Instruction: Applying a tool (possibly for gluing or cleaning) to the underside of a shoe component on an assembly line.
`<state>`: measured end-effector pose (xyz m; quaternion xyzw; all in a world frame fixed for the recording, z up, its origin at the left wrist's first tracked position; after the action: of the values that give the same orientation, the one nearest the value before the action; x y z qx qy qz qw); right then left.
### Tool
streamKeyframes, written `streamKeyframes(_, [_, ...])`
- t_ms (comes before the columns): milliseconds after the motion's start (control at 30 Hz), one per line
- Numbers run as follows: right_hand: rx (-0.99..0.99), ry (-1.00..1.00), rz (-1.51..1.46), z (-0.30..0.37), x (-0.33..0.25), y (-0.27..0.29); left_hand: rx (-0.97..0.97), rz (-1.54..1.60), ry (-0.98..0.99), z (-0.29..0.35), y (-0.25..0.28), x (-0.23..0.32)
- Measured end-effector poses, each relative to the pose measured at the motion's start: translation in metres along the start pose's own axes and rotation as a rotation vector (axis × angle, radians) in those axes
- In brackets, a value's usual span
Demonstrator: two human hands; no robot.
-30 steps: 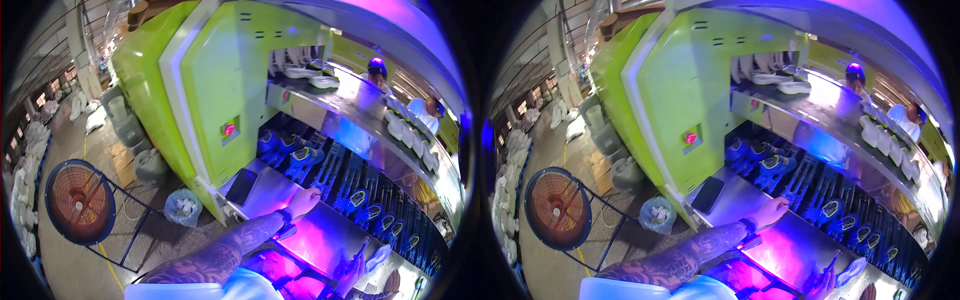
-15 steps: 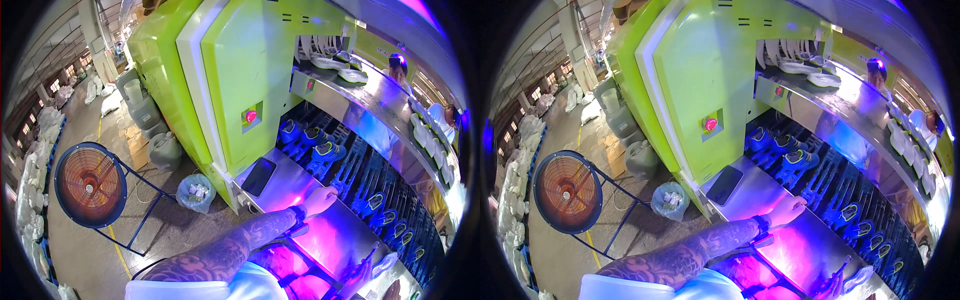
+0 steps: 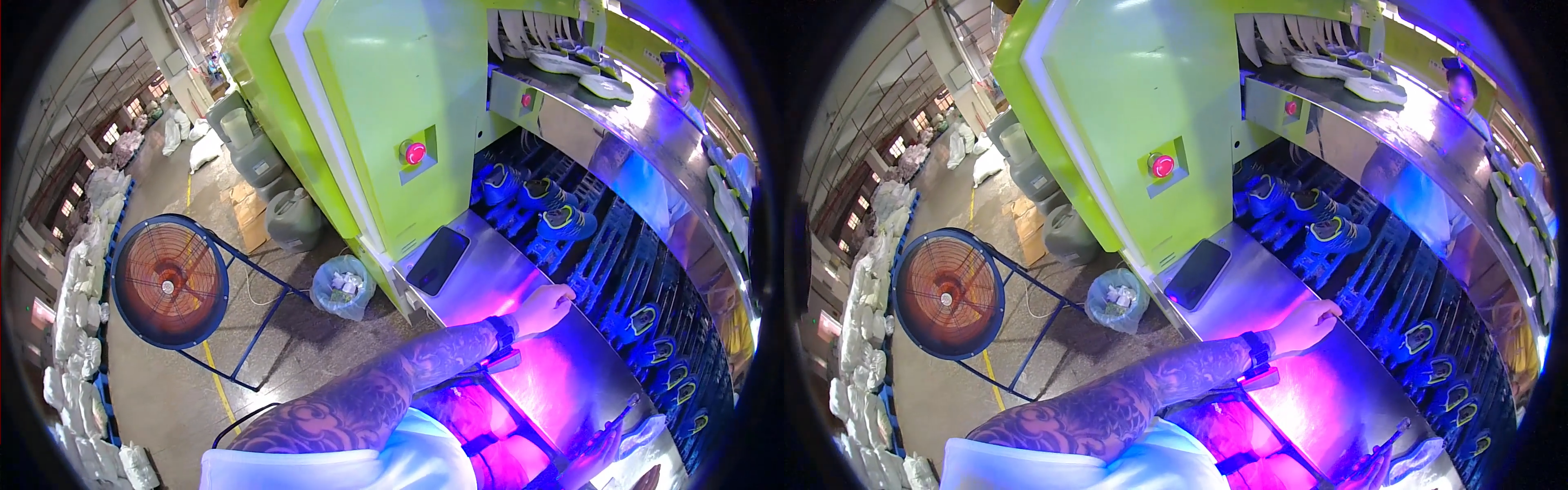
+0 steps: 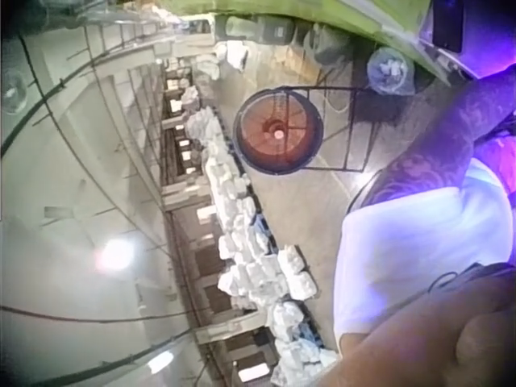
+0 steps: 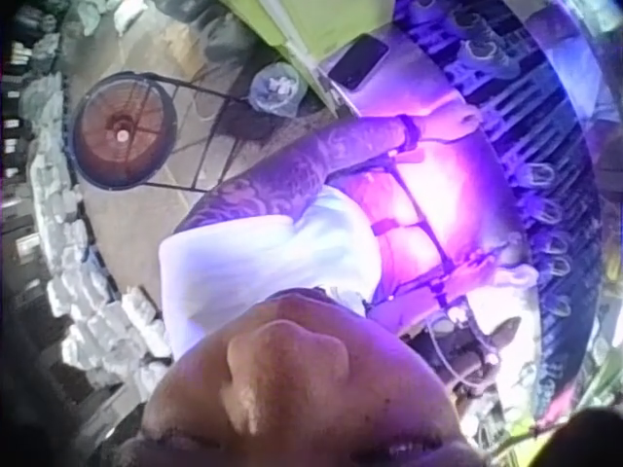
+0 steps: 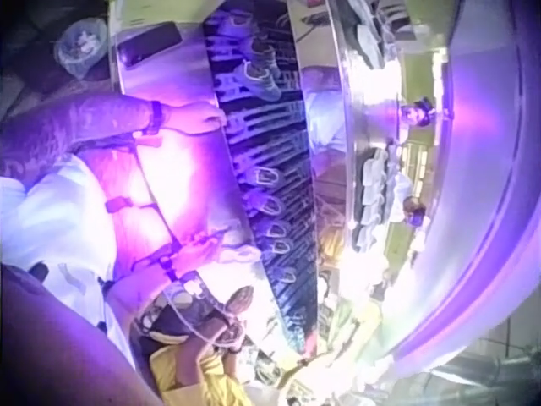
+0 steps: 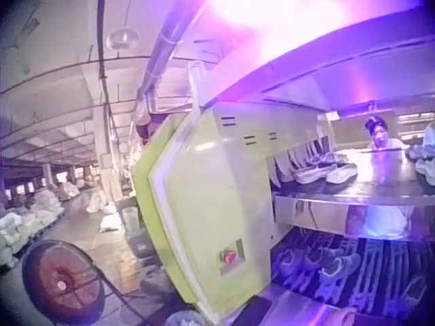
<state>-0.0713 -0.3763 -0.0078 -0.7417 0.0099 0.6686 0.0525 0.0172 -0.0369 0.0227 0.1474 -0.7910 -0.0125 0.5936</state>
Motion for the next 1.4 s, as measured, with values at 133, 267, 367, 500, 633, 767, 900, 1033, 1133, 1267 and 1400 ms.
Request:
streamKeyframes(133, [0.046, -0.061, -0.112, 0.001, -0.001, -0.010, -0.010, -0.061, 0.019, 0.004, -0.005, 0.004])
streamKeyframes(267, [0.124, -0.127, -0.184, 0.008, -0.010, -0.001, 0.071, -0.276, -0.156, 0.006, 0.010, 0.012])
streamKeyframes(367, [0.308, -0.144, -0.162, 0.037, -0.038, 0.032, 0.020, -0.270, -0.143, -0.004, -0.003, 0.020])
streamKeyframes(500, [0.284, -0.167, -0.182, 0.031, -0.047, 0.017, -0.062, -0.142, 0.105, -0.005, 0.000, 0.001])
streamKeyframes(633, [0.240, -0.120, -0.120, 0.032, -0.048, 0.017, -0.103, -0.173, 0.143, -0.004, 0.000, 0.008])
streamKeyframes(767, [0.277, -0.147, -0.150, 0.035, -0.052, 0.019, -0.109, -0.064, 0.180, -0.003, -0.003, 0.001])
streamKeyframes(900, [0.292, -0.160, -0.181, 0.033, -0.050, 0.022, -0.124, -0.042, 0.188, -0.005, -0.008, 0.004])
streamKeyframes(1033, [0.275, -0.181, -0.221, 0.033, -0.046, 0.023, -0.129, -0.082, 0.214, -0.004, -0.010, -0.002])
streamKeyframes(1133, [0.280, -0.200, -0.194, 0.036, -0.046, 0.027, -0.160, -0.192, 0.150, -0.006, -0.015, -0.003])
streamKeyframes(1267, [0.286, -0.165, -0.190, 0.036, -0.044, 0.026, -0.112, -0.017, 0.267, -0.007, -0.014, 0.014])
streamKeyframes(1400, [0.303, -0.176, -0.205, 0.030, -0.046, 0.022, -0.068, 0.012, 0.256, -0.010, -0.010, 0.006])
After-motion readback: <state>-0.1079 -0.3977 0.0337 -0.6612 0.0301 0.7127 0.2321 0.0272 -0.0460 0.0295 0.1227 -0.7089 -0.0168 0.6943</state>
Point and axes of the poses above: each hand's wrist, its own z-axis away from the middle knuckle, its own y-axis out of the back of the hand, x = y × z, the point moved 3 cm from there along -z, towards the middle knuckle
